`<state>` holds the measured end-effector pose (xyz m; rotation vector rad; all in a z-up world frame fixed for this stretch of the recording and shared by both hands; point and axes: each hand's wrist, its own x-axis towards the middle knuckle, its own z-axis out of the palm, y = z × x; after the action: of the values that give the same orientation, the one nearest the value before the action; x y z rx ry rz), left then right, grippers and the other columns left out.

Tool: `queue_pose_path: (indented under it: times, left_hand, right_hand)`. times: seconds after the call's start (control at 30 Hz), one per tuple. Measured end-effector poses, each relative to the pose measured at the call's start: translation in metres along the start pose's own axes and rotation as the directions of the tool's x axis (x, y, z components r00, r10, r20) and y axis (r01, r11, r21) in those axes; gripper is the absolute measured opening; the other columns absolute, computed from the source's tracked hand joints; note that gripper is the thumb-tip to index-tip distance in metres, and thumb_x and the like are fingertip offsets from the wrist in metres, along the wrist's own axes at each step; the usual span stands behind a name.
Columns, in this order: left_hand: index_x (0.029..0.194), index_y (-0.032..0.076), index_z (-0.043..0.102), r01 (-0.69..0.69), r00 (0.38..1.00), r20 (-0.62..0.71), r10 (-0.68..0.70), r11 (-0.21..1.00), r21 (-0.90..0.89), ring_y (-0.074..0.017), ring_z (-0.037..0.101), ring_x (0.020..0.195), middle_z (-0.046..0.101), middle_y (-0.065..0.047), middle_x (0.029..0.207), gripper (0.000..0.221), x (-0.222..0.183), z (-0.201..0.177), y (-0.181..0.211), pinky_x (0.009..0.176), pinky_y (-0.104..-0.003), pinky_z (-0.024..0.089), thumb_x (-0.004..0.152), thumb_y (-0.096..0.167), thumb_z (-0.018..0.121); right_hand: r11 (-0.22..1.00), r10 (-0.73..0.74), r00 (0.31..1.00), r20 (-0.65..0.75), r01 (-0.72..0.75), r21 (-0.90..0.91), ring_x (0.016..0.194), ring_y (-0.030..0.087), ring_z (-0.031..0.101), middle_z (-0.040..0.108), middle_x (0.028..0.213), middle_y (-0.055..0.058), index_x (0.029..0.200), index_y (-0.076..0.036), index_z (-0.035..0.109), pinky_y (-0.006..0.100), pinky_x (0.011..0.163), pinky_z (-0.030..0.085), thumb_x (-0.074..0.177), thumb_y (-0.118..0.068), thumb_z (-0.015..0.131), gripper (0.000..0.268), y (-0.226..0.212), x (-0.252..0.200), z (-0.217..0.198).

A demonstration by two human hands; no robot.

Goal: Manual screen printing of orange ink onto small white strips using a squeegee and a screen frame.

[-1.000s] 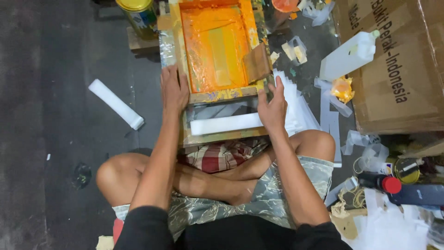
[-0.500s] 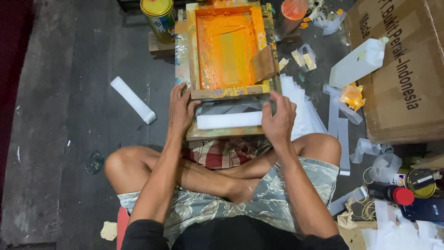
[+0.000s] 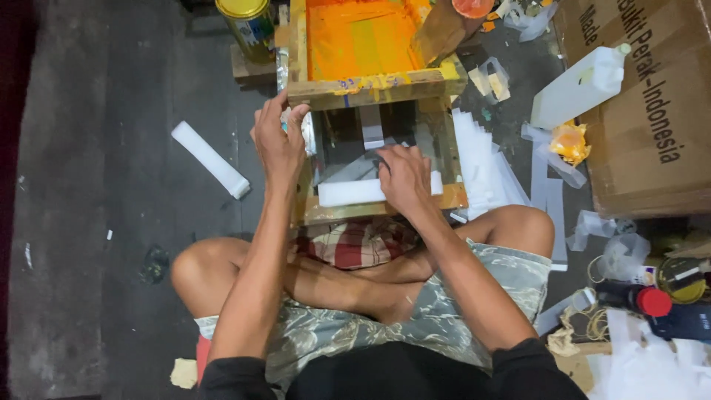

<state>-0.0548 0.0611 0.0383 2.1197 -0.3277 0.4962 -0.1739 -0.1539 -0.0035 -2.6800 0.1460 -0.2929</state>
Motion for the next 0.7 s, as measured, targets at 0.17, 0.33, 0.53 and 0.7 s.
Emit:
queue_pose_path:
  times: [0.17, 0.33, 0.53, 0.7]
  left_hand:
    - [0.133, 0.019, 0.063, -0.012, 0.999, 0.033, 0.012, 1.000, -0.016, -0.0225, 0.064, 0.104, 0.068, 0.003, 0.107, 0.042, 0.013, -0.011, 0.012, 0.095, -0.049, 0.045, 0.103, 0.049, 0.063]
    - [0.129, 0.014, 0.066, -0.025, 0.999, 0.019, 0.026, 0.998, -0.055, -0.0290, 0.065, 0.103, 0.069, -0.004, 0.105, 0.039, 0.016, -0.014, 0.015, 0.093, -0.052, 0.046, 0.103, 0.043, 0.065]
    - [0.130, 0.016, 0.067, 0.005, 1.000, 0.004, -0.005, 0.997, -0.071, -0.0275, 0.065, 0.103, 0.070, -0.002, 0.105, 0.038, 0.020, -0.012, 0.017, 0.094, -0.052, 0.045, 0.103, 0.042, 0.067]
    - [0.128, 0.010, 0.065, -0.028, 1.000, -0.001, 0.028, 0.996, -0.080, -0.0323, 0.065, 0.103, 0.068, -0.007, 0.105, 0.037, 0.020, -0.012, 0.021, 0.092, -0.054, 0.045, 0.105, 0.039, 0.065]
  right_hand:
    - [0.995, 0.015, 1.000, 0.022, -0.013, -0.101, 0.107, 0.034, 0.058, 0.067, 0.121, 0.007, 0.128, -0.019, 0.071, 0.046, 0.078, 0.044, 0.090, -0.013, 0.065, 0.040, -0.007, 0.021, 0.007]
    - [0.980, 0.000, 1.000, -0.005, -0.001, -0.197, 0.098, 0.034, 0.062, 0.067, 0.108, 0.006, 0.104, -0.021, 0.080, 0.047, 0.074, 0.049, 0.088, -0.017, 0.068, 0.020, 0.003, 0.030, 0.019]
    - [0.992, -0.067, 0.997, 0.044, 0.071, -0.103, 0.101, 0.033, 0.063, 0.067, 0.108, 0.003, 0.105, -0.020, 0.073, 0.046, 0.077, 0.047, 0.099, -0.018, 0.056, 0.019, -0.003, 0.015, -0.014]
    - [0.997, -0.033, 0.994, 0.106, 0.040, -0.061, 0.101, 0.036, 0.063, 0.068, 0.120, 0.003, 0.117, -0.022, 0.072, 0.050, 0.079, 0.050, 0.094, -0.017, 0.063, 0.025, 0.014, 0.021, -0.010]
